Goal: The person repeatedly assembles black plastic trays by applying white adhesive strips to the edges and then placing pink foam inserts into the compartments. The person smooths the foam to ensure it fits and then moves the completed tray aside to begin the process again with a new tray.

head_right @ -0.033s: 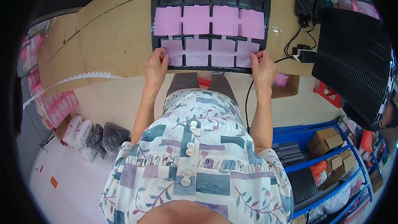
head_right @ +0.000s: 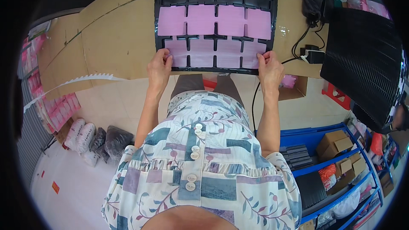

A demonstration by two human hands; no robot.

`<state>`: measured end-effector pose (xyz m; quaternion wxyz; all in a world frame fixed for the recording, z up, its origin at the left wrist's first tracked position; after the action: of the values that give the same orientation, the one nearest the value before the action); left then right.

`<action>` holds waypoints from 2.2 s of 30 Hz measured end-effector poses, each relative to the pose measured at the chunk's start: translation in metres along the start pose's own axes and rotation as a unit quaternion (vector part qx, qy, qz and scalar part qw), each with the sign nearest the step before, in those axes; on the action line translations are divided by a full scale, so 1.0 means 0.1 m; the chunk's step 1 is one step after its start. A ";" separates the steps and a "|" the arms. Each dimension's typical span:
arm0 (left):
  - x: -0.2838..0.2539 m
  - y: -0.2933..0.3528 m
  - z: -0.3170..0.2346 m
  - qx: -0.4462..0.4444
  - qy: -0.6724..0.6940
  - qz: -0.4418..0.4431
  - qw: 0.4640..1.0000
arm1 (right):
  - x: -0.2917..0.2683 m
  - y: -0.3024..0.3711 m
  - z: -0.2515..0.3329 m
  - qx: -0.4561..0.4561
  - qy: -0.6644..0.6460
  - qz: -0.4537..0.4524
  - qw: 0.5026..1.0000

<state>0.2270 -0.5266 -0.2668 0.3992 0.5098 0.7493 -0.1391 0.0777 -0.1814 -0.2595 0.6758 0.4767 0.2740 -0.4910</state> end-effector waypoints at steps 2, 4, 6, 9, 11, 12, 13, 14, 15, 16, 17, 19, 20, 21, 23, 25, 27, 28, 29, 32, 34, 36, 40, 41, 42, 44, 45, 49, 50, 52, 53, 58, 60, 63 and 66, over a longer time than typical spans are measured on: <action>0.02 0.01 0.03 -0.029 0.030 0.011 0.999 | 0.00 0.02 -0.02 0.001 -0.018 -0.008 1.000; 0.01 0.01 0.04 -0.041 0.044 0.011 0.998 | -0.01 0.04 -0.01 0.007 -0.040 -0.008 0.999; -0.01 0.01 0.02 -0.033 0.046 0.000 0.998 | -0.01 0.05 -0.01 0.004 -0.049 -0.013 0.999; -0.03 0.01 0.00 -0.039 0.047 -0.007 0.998 | -0.02 0.07 0.02 -0.013 -0.041 -0.024 0.999; -0.03 0.01 0.00 -0.039 0.042 -0.008 0.998 | -0.03 0.09 0.04 -0.021 -0.034 -0.026 0.999; -0.03 0.01 -0.01 -0.039 0.040 -0.008 0.998 | -0.02 0.10 0.03 -0.032 -0.046 -0.034 0.998; -0.04 0.02 -0.02 -0.028 0.038 -0.013 0.999 | 0.00 0.10 0.00 -0.044 -0.059 -0.041 0.996; -0.04 0.02 -0.04 -0.017 0.035 -0.018 0.999 | 0.01 0.11 -0.01 -0.055 -0.071 -0.049 0.995; -0.05 0.02 -0.06 -0.005 0.033 -0.024 0.999 | 0.01 0.13 -0.03 -0.057 -0.091 -0.056 0.993; -0.05 0.03 -0.06 0.000 0.043 -0.029 0.999 | 0.02 0.14 -0.04 -0.059 -0.112 -0.063 0.990; -0.06 0.04 -0.06 0.004 0.054 -0.034 0.998 | 0.02 0.16 -0.05 -0.062 -0.133 -0.070 0.987; -0.07 0.06 -0.05 0.010 0.074 -0.046 0.996 | 0.03 0.19 -0.06 -0.073 -0.159 -0.087 0.981; -0.08 0.07 -0.05 0.011 0.083 -0.052 0.995 | 0.03 0.20 -0.06 -0.078 -0.173 -0.096 0.977; -0.07 0.08 -0.05 0.012 0.093 -0.058 0.994 | 0.01 0.22 -0.06 -0.081 -0.180 -0.112 0.974; -0.07 0.09 0.01 0.013 0.119 -0.067 0.991 | -0.03 0.24 -0.06 -0.086 -0.195 -0.143 0.966; -0.06 0.10 0.02 0.017 0.122 -0.070 0.990 | 0.00 0.21 -0.05 -0.099 -0.184 -0.141 0.968; -0.06 0.09 -0.01 0.022 0.099 -0.066 0.993 | 0.01 0.21 -0.04 -0.103 -0.169 -0.134 0.971; -0.05 0.09 0.00 0.019 0.096 -0.061 0.993 | 0.00 0.20 -0.02 -0.102 -0.159 -0.128 0.974; -0.03 0.07 0.01 0.015 0.092 -0.057 0.994 | 0.01 0.19 -0.01 -0.101 -0.150 -0.121 0.976; -0.03 0.07 -0.01 0.011 0.075 -0.043 0.996 | 0.03 0.16 -0.02 -0.101 -0.144 -0.113 0.978; -0.04 0.07 -0.02 0.009 0.065 -0.037 0.997 | 0.04 0.16 -0.02 -0.094 -0.131 -0.101 0.982; -0.04 0.07 -0.02 0.004 0.059 -0.036 0.998 | 0.05 0.16 -0.02 -0.095 -0.120 -0.095 0.984; -0.05 0.06 -0.04 0.009 0.041 -0.038 0.998 | 0.06 0.15 -0.02 -0.102 -0.102 -0.106 0.984; -0.04 0.06 -0.04 0.010 0.037 -0.037 0.999 | 0.06 0.15 -0.02 -0.101 -0.097 -0.111 0.984; -0.04 0.06 -0.05 0.011 0.033 -0.035 0.999 | 0.05 0.15 -0.01 -0.101 -0.090 -0.113 0.984; -0.04 0.05 -0.06 0.016 0.029 -0.036 0.999 | 0.04 0.16 0.01 -0.099 -0.076 -0.118 0.985; -0.04 0.05 -0.08 0.019 0.028 -0.036 0.999 | 0.04 0.15 0.02 -0.102 -0.073 -0.119 0.985; -0.03 0.04 -0.07 0.014 0.006 -0.029 0.999 | 0.04 0.14 0.04 -0.111 -0.056 -0.124 0.984; -0.02 0.04 -0.06 0.014 0.000 -0.028 1.000 | 0.03 0.14 0.04 -0.113 -0.051 -0.126 0.984; -0.01 0.03 -0.06 0.014 -0.009 -0.026 1.000 | 0.05 0.13 0.02 -0.106 -0.058 -0.122 0.985; -0.01 0.03 -0.06 0.014 -0.010 -0.026 1.000 | 0.05 0.12 0.01 -0.103 -0.061 -0.120 0.986; -0.03 0.03 -0.08 0.014 -0.012 -0.031 0.999 | 0.05 0.13 0.02 -0.095 -0.073 -0.114 0.986; -0.03 0.03 -0.08 0.009 0.005 -0.030 0.999 | 0.04 0.13 0.02 -0.094 -0.081 -0.110 0.986; -0.02 0.03 -0.04 -0.001 0.019 -0.028 0.999 | 0.04 0.13 0.01 -0.093 -0.092 -0.106 0.986; -0.02 0.03 -0.04 0.002 0.015 -0.026 1.000 | 0.05 0.13 0.00 -0.095 -0.092 -0.105 0.986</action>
<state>0.2280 -0.5238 -0.2619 0.3830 0.4930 0.7681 -0.1428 0.0916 -0.1826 -0.2586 0.6852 0.3320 0.3040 -0.5727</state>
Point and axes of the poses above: each hand's wrist, its own y-axis away from the middle knuckle, its own x-axis out of the palm, z = x × y, the point moved 7 cm from there along -y, towards the middle knuckle, and after that the axes turned 7 degrees about z, right-handed, at the moved point
